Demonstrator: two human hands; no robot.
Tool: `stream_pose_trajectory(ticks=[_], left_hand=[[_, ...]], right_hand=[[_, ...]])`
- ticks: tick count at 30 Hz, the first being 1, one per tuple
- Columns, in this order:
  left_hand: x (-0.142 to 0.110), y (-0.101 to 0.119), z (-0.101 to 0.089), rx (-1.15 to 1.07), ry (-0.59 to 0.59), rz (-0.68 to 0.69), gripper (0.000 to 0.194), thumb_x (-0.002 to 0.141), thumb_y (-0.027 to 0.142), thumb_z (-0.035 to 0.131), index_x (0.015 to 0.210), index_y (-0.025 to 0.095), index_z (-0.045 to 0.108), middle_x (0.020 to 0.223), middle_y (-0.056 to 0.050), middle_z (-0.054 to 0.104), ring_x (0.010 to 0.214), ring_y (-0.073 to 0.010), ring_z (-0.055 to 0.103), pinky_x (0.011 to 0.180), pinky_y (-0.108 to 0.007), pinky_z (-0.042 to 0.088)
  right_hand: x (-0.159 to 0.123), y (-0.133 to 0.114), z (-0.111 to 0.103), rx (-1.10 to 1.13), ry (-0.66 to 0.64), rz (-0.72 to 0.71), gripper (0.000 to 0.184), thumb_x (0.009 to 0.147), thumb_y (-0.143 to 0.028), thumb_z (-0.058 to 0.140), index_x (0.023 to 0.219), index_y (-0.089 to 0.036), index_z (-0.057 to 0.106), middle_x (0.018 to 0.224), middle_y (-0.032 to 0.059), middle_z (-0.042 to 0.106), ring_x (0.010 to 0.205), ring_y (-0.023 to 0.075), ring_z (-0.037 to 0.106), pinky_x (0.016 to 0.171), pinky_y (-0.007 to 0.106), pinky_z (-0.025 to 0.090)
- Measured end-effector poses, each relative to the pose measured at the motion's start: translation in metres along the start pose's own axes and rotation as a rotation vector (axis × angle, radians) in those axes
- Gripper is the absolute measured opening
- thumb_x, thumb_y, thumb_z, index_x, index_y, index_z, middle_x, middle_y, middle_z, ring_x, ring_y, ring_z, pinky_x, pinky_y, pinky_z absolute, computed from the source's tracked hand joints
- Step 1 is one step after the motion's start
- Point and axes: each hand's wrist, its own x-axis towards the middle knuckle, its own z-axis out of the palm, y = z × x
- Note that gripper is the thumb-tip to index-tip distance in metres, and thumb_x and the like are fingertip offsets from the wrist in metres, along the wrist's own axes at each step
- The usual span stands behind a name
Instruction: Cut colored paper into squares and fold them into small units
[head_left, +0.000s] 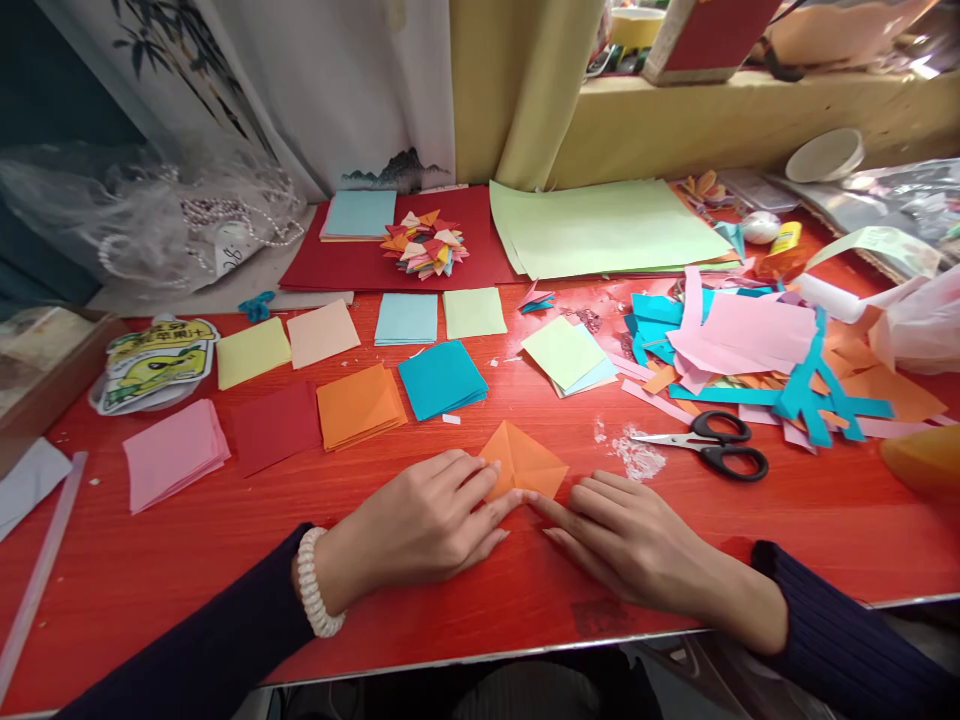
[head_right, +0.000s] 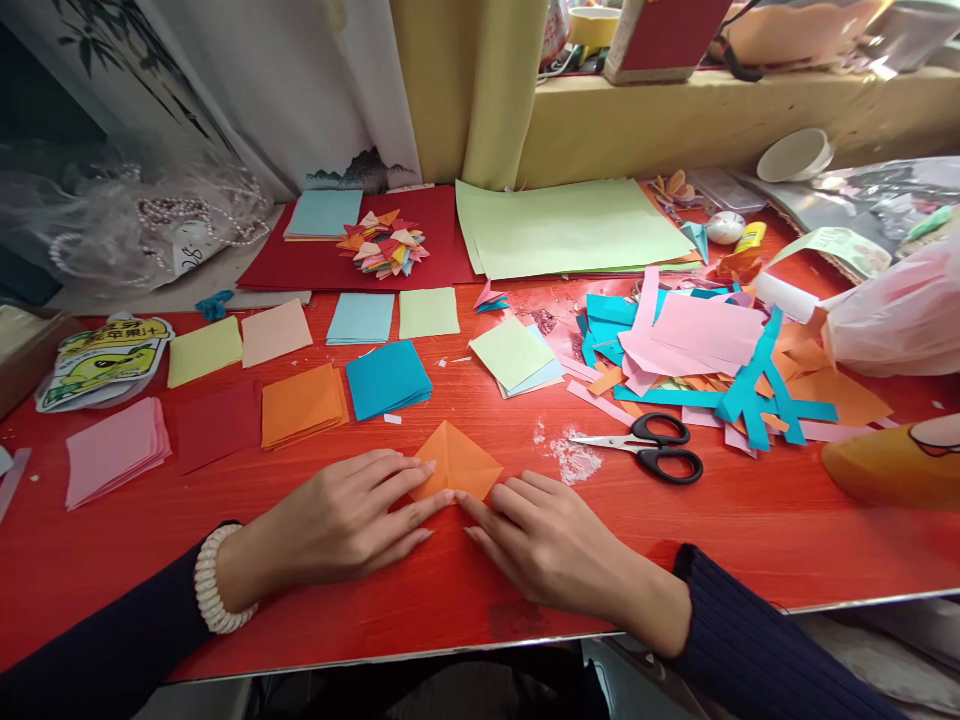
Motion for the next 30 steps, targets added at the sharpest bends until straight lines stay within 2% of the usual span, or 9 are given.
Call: stream_pose_trajectory(ticks=[15, 20, 25, 28, 30], left_hand=[[-0.001, -0.003, 0.000, -0.028, 0.005, 0.010, 0.032, 0.085, 0.029, 0.051, 0.111, 0.013, 0.059, 0.101, -0.011, 0.065, 0.086, -0.0207, 0.061, 0.077, -0.035, 0.052], [-0.002, 0.002, 0.000, 0.046, 0.045, 0.011, 0.031, 0.085, 0.030, 0.053, 0.107, 0.011, 0.061, 0.098, -0.011, 0.067, 0.087, -0.0211, 0.064, 0.078, -0.034, 0.053], [-0.001, 0.012, 0.002, 0.134, 0.045, 0.015, 0.040, 0.086, 0.035, 0.050, 0.113, 0.007, 0.058, 0.102, -0.014, 0.067, 0.093, -0.0244, 0.065, 0.080, -0.036, 0.054], [0.000, 0.012, -0.001, 0.128, 0.056, 0.022, 0.038, 0.087, 0.034, 0.049, 0.107, 0.003, 0.060, 0.099, -0.016, 0.068, 0.093, -0.0251, 0.065, 0.079, -0.035, 0.055], [-0.002, 0.008, -0.004, 0.051, 0.078, 0.013, 0.032, 0.087, 0.031, 0.049, 0.102, 0.006, 0.062, 0.099, -0.015, 0.068, 0.094, -0.0233, 0.065, 0.081, -0.035, 0.055]], right_hand=[[0.000, 0.001, 0.001, 0.012, -0.002, 0.026, 0.026, 0.087, -0.016, 0.047, 0.106, -0.008, 0.062, 0.064, 0.0040, 0.054, 0.058, 0.0152, 0.047, 0.052, 0.029, 0.038], [0.003, 0.000, -0.001, -0.022, -0.043, 0.026, 0.025, 0.088, -0.016, 0.046, 0.105, -0.008, 0.063, 0.061, 0.0027, 0.057, 0.055, 0.0142, 0.050, 0.050, 0.029, 0.038], [0.006, -0.004, 0.000, -0.084, -0.046, 0.017, 0.026, 0.089, -0.014, 0.042, 0.103, -0.006, 0.063, 0.052, -0.0001, 0.056, 0.045, 0.0119, 0.048, 0.046, 0.028, 0.034], [0.002, -0.003, 0.002, -0.134, -0.055, 0.014, 0.026, 0.088, -0.014, 0.045, 0.105, -0.006, 0.063, 0.051, -0.0003, 0.056, 0.044, 0.0127, 0.048, 0.045, 0.030, 0.031], [-0.002, 0.001, 0.001, -0.119, -0.080, 0.033, 0.027, 0.088, -0.016, 0.046, 0.109, -0.008, 0.061, 0.053, -0.0002, 0.057, 0.046, 0.0129, 0.050, 0.047, 0.029, 0.032]])
